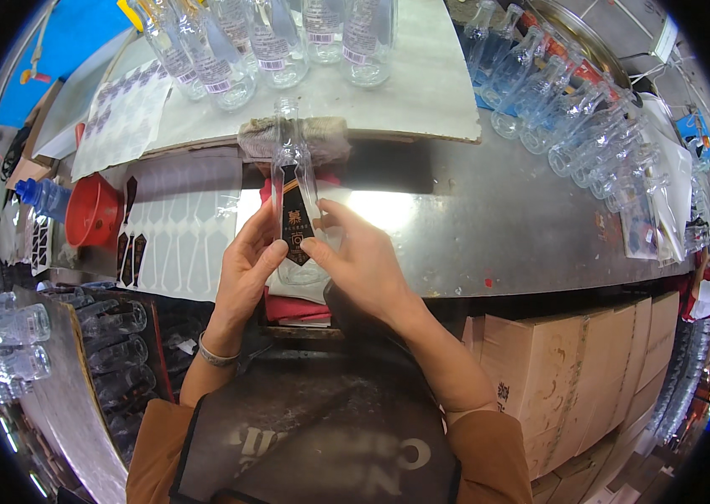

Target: The person repeatedly applies labels to clear plastic bottles using a handheld applicator. They pick up each bottle, position the label, press it onto the bottle surface, and place the labeled bottle on a nearby table. The process is repeated for multiple bottles in a continuous sequence.

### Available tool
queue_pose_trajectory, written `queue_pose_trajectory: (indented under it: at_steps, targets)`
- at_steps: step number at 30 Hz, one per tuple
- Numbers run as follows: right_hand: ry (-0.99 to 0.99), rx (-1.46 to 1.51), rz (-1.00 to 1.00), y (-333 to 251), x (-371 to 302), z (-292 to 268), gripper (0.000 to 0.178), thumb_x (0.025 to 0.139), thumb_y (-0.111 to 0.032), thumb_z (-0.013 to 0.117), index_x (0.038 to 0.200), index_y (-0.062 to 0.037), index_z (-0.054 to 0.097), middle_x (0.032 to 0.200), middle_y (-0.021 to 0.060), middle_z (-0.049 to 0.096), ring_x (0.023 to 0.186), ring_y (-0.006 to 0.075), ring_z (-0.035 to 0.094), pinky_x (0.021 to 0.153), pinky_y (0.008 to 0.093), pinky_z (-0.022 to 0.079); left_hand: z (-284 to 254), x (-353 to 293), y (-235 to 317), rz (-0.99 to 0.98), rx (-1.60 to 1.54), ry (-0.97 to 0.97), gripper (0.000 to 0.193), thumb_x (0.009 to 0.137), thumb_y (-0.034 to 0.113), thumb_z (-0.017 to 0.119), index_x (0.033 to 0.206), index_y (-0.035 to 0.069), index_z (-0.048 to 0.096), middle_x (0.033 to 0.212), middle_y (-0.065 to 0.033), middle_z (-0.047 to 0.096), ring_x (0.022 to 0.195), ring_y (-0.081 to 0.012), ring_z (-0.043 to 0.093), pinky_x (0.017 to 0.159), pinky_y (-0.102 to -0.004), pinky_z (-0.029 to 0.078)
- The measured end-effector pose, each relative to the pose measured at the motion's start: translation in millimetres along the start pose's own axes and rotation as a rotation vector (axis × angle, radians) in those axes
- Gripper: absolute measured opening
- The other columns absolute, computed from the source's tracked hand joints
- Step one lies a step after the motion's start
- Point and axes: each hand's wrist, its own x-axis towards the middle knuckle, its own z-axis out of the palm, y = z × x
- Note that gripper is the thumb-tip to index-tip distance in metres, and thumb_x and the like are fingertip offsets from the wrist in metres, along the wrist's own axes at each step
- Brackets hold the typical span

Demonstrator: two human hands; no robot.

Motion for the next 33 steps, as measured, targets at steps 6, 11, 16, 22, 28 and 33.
queue_pose_trajectory:
  at_steps: [6, 11, 16, 22, 28, 33]
  targets:
    - [0.004, 0.005, 0.017, 0.1, 0.2, 1.6, 0.051, 0.093, -0.016, 0.071, 0.137, 0.0027, 0.053, 0.113, 0.0117, 0.065, 0.061, 0.004, 0.055, 0.055, 0.023, 0.044, -0.9, -0.9, -1.8, 0.009, -0.011, 0.005, 0.06, 0.096, -0.001, 0.061, 0.152, -0.001, 0.04, 0.14, -0.0121, 0.055, 0.118, -0.0158, 0.058, 0.093, -0.0287, 0.052]
    - [-0.009, -0.003, 0.02, -1.5, 1.5, -0.1, 0.052, 0.092, -0.017, 0.071, 0.137, 0.0026, 0.054, 0.113, 0.0112, 0.066, 0.061, 0.0039, 0.055, 0.056, 0.0233, 0.044, -1.0, -1.2, -1.0, 0.004, -0.019, 0.012, 0.061, 0.095, -0.001, 0.062, 0.152, -0.002, 0.039, 0.14, -0.0135, 0.055, 0.115, -0.0157, 0.06, 0.093, -0.029, 0.052]
    - [-0.032, 0.087, 0.053, 8.8, 21.3, -15.5, 0.046, 0.097, -0.019, 0.066, 0.136, 0.0032, 0.055, 0.116, 0.0092, 0.068, 0.062, 0.0056, 0.058, 0.057, 0.0238, 0.049, -5.4, 4.9, -2.6, -0.002, -0.021, 0.03, 0.064, 0.095, 0.004, 0.066, 0.152, -0.003, 0.038, 0.142, -0.0151, 0.054, 0.123, -0.0213, 0.059, 0.097, -0.0325, 0.052]
    - [-0.055, -0.057, -0.021, -16.8, 79.7, -29.9, 0.043, 0.098, -0.038, 0.06, 0.1, 0.0031, 0.073, 0.089, 0.0123, 0.074, 0.078, 0.0171, 0.068, 0.071, 0.0299, 0.052, 4.9, 40.2, 17.3, -0.076, 0.005, 0.092, 0.063, 0.098, 0.018, 0.065, 0.15, -0.006, 0.038, 0.143, -0.0168, 0.052, 0.132, -0.0226, 0.052, 0.108, -0.0347, 0.042]
    - [-0.108, -0.264, 0.028, -33.9, 91.3, -25.8, 0.05, 0.097, -0.043, 0.062, 0.09, 0.0049, 0.074, 0.074, 0.012, 0.07, 0.072, 0.017, 0.065, 0.07, 0.0319, 0.051, 9.1, 54.9, 9.1, -0.037, 0.005, 0.146, 0.05, 0.096, 0.014, 0.068, 0.138, -0.004, 0.048, 0.125, -0.0108, 0.06, 0.113, -0.0167, 0.06, 0.098, -0.0308, 0.049]
    - [-0.107, -0.307, 0.028, -36.0, 91.7, -24.8, 0.05, 0.096, -0.041, 0.064, 0.096, 0.0081, 0.073, 0.073, 0.0121, 0.069, 0.069, 0.0148, 0.062, 0.069, 0.0316, 0.051, 11.0, 53.0, 6.6, -0.046, -0.016, 0.158, 0.052, 0.094, 0.011, 0.07, 0.138, -0.004, 0.047, 0.123, -0.0099, 0.06, 0.111, -0.0153, 0.06, 0.095, -0.0292, 0.051]
